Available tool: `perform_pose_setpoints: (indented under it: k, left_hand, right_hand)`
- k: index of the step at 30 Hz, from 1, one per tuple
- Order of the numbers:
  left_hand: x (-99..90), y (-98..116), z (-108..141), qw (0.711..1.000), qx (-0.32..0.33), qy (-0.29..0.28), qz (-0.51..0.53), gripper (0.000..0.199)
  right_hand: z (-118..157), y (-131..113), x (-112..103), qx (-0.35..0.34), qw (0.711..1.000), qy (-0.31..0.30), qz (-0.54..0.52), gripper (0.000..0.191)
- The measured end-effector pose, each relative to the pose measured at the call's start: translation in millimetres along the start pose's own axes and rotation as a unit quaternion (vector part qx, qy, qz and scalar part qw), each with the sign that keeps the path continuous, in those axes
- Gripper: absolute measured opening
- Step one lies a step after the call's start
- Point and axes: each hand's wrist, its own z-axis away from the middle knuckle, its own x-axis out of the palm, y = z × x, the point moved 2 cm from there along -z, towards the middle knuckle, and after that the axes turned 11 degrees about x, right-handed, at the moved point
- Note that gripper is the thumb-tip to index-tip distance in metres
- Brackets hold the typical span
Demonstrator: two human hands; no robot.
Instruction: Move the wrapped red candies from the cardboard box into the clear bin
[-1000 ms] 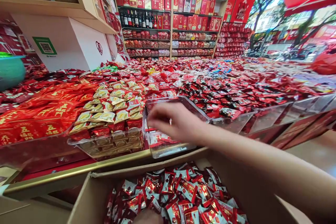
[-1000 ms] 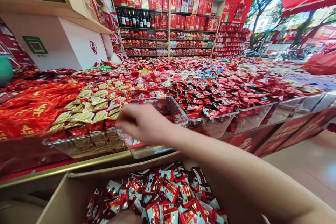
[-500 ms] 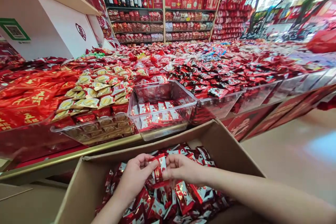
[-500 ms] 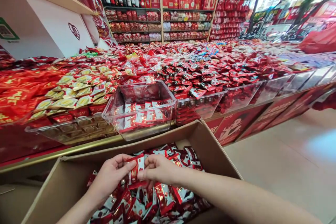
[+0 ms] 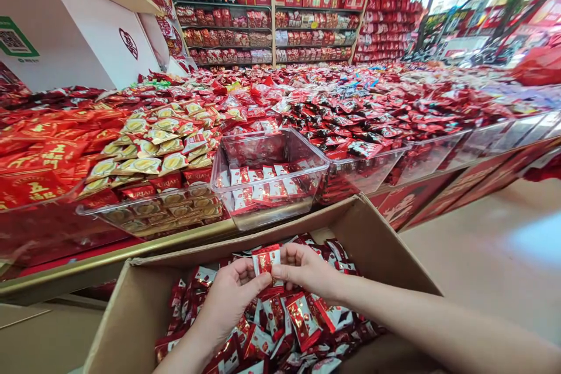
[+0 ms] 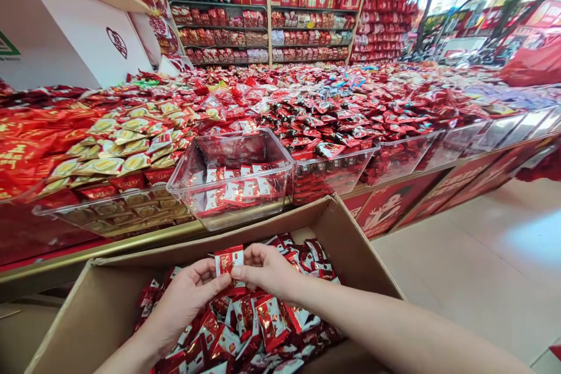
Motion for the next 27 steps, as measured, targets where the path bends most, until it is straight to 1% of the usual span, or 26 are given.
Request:
perform_pose_setpoints:
  k: [2,4,6,7,8,9,11,12,13,14,15,16,17,19,21,22,24,26,27]
  left_hand:
    - [0.4,0.8,0.0,1.000,0.001,-0.004,-0.018,0.022]
    - [-1.3,1.1,-1.5,0.999,0.004,-0.019,-0.037,0.024]
    - [-7.0,-1.6,-4.4,0.993,0.012,-0.054,-0.104,0.029]
    - [-11.8,-5.0,-5.9,0.985,0.012,-0.071,-0.154,0.032]
    - [-17.6,-10.0,-7.1,0.974,0.009,-0.084,-0.211,0.033]
    - [-23.7,-16.6,-7.6,0.961,0.000,-0.088,-0.263,0.031]
    - [-33.5,-32.7,-6.5,0.939,-0.022,-0.088,-0.332,0.017]
    - [-35.4,-41.3,-4.9,0.933,-0.031,-0.091,-0.347,0.010]
    - [-34.8,-49.5,-3.0,0.928,-0.036,-0.098,-0.359,0.007]
    - [-32.1,-56.9,-1.0,0.924,-0.039,-0.104,-0.366,0.006]
    - [-27.7,-63.2,0.5,0.922,-0.039,-0.109,-0.369,0.009]
    - [-22.7,-68.2,1.5,0.922,-0.037,-0.109,-0.369,0.012]
    - [-17.9,-71.8,1.7,0.923,-0.034,-0.106,-0.367,0.015]
    - [-12.2,-74.8,-0.4,0.928,-0.034,-0.095,-0.359,0.013]
    - [-13.3,-72.8,-4.6,0.937,-0.041,-0.084,-0.337,0.006]
    - [-15.7,-70.0,-6.9,0.943,-0.044,-0.079,-0.319,0.007]
    - [-20.8,-61.4,-10.6,0.959,-0.049,-0.070,-0.272,0.011]
    - [-21.7,-49.9,-11.5,0.974,-0.057,-0.055,-0.213,0.016]
    - [-19.6,-43.8,-10.8,0.980,-0.062,-0.047,-0.181,0.018]
  right_hand:
    - [0.6,-3.3,-0.8,-0.011,1.000,0.005,0.009,0.036]
    - [1.1,-6.6,-3.3,-0.017,0.999,0.016,0.044,0.034]
    - [1.1,-10.2,-9.0,-0.032,0.991,0.038,0.126,0.032]
    - [0.9,-11.9,-13.2,-0.042,0.979,0.053,0.190,0.030]
    - [0.5,-13.3,-18.5,-0.050,0.960,0.069,0.265,0.028]
    - [-0.1,-14.2,-24.5,-0.052,0.934,0.085,0.343,0.025]
    - [-1.6,-14.1,-37.9,-0.033,0.864,0.114,0.490,0.020]
    - [-2.3,-13.3,-44.5,-0.015,0.828,0.126,0.545,0.021]
    - [-2.8,-12.2,-50.4,0.004,0.799,0.138,0.585,0.024]
    - [-3.1,-11.0,-55.0,0.019,0.777,0.149,0.612,0.027]
    - [-3.0,-10.0,-58.1,0.029,0.762,0.157,0.628,0.028]
    - [-2.8,-9.3,-59.6,0.033,0.754,0.164,0.635,0.027]
    - [-2.5,-8.7,-59.6,0.033,0.752,0.168,0.637,0.027]
    - [-2.0,-8.3,-56.4,0.026,0.749,0.167,0.641,0.028]
    - [-2.0,-8.7,-50.4,-0.001,0.755,0.157,0.636,0.026]
    - [-2.1,-8.8,-46.9,-0.019,0.764,0.146,0.629,0.025]
    - [-1.9,-7.7,-39.3,-0.049,0.796,0.111,0.593,0.021]
    - [-0.3,-4.2,-31.0,-0.046,0.844,0.064,0.531,0.024]
    - [1.1,-1.7,-26.4,-0.036,0.866,0.043,0.498,0.029]
